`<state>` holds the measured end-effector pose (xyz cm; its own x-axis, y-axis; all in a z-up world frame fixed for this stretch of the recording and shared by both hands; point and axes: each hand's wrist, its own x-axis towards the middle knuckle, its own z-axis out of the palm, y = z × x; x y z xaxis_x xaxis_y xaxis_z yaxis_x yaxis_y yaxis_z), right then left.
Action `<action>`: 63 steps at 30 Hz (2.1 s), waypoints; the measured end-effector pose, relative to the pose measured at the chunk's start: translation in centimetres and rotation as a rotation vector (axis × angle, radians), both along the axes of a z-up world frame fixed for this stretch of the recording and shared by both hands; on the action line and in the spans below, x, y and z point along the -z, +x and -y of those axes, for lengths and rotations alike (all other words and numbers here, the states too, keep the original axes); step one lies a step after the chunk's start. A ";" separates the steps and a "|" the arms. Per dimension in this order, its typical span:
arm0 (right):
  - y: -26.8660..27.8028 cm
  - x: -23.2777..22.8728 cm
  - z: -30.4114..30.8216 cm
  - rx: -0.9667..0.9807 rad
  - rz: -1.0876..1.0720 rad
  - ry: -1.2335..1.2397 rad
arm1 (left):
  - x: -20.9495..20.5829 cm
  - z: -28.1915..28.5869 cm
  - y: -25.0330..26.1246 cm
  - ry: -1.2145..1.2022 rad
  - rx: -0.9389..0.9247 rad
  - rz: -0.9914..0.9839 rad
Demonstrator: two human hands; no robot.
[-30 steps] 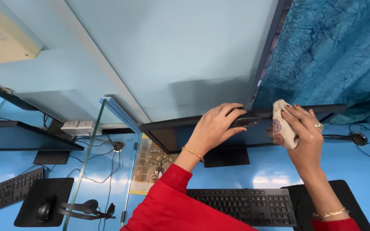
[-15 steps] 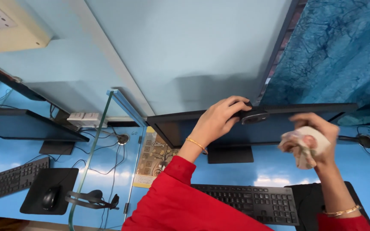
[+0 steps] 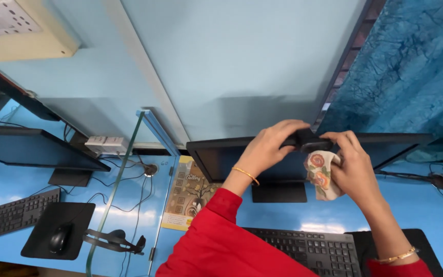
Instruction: Cleaning computer monitors, keyboards, and chairs in a computer lab setting.
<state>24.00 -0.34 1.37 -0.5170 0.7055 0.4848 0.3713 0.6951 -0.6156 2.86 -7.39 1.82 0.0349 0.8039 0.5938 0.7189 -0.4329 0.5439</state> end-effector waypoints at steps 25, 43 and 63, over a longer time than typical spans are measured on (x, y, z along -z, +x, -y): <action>1.2 1.4 -2.7 -0.203 -0.059 0.012 | 1.0 -1.3 -0.7 -0.001 0.028 -0.113; 0.5 2.0 -1.4 -0.098 0.032 0.021 | 2.3 -1.9 0.0 0.029 -0.060 -0.260; 7.5 1.3 -7.5 0.193 -0.845 -0.006 | 0.8 -1.0 1.3 0.061 -0.112 -0.415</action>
<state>31.53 7.17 0.12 0.1440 0.7475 0.6485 -0.1013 0.6630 -0.7417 4.17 -6.41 1.06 0.1953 0.7803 0.5942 0.9158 -0.3619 0.1743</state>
